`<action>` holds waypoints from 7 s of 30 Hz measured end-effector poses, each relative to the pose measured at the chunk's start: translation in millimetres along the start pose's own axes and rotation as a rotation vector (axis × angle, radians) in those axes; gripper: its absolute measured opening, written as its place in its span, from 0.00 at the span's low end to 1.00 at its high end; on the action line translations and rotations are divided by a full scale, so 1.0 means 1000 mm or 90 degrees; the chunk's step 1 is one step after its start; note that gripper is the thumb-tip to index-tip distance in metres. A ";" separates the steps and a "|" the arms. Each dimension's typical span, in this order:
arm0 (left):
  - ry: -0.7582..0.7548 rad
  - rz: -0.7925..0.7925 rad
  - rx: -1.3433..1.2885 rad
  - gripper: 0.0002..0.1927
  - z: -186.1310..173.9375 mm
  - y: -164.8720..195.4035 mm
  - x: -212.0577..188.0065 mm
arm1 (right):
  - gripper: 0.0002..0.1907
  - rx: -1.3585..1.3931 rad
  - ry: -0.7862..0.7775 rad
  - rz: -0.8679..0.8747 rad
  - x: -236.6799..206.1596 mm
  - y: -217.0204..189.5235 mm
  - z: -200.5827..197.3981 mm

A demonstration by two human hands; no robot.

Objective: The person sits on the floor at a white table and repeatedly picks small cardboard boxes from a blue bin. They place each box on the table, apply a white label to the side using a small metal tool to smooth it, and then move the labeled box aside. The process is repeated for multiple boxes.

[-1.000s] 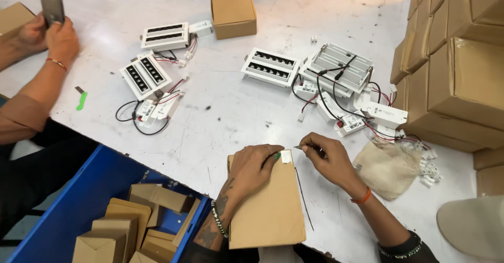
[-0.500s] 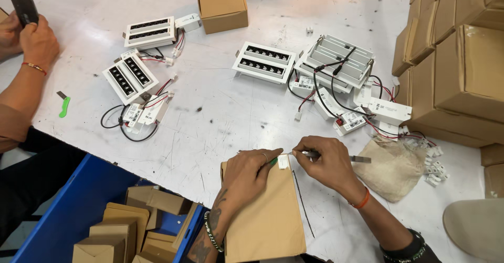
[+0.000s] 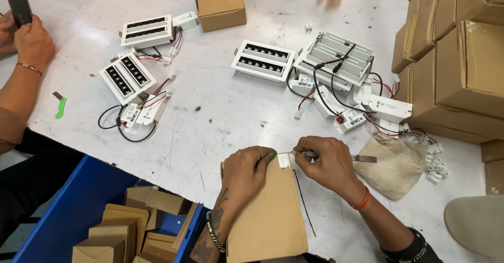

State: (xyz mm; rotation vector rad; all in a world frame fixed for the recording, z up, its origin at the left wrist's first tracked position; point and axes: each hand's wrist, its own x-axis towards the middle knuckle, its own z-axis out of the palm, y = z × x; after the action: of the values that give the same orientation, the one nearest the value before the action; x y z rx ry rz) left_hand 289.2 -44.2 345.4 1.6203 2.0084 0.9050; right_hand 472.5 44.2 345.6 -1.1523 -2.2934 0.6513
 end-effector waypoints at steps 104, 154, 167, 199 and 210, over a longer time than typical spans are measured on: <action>0.070 0.125 0.243 0.32 0.011 -0.001 -0.003 | 0.05 0.143 -0.121 -0.027 -0.033 -0.008 -0.015; 0.067 0.111 0.253 0.32 0.016 -0.005 -0.006 | 0.06 0.145 -0.144 0.009 -0.041 -0.005 -0.016; 0.073 0.119 0.246 0.32 0.014 -0.003 -0.007 | 0.06 0.145 -0.126 0.021 -0.044 -0.010 -0.013; 0.074 0.119 0.242 0.32 0.015 -0.003 -0.009 | 0.04 0.124 -0.179 -0.001 -0.045 -0.012 -0.023; 0.068 0.110 0.256 0.32 0.016 -0.002 -0.010 | 0.04 0.124 -0.198 -0.015 -0.047 -0.007 -0.023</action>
State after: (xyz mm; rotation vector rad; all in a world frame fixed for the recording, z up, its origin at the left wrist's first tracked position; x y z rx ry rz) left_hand 300.3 -50.5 331.9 2.0230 2.2608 0.6862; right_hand 507.1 6.0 357.4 -0.9870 -2.4237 1.0848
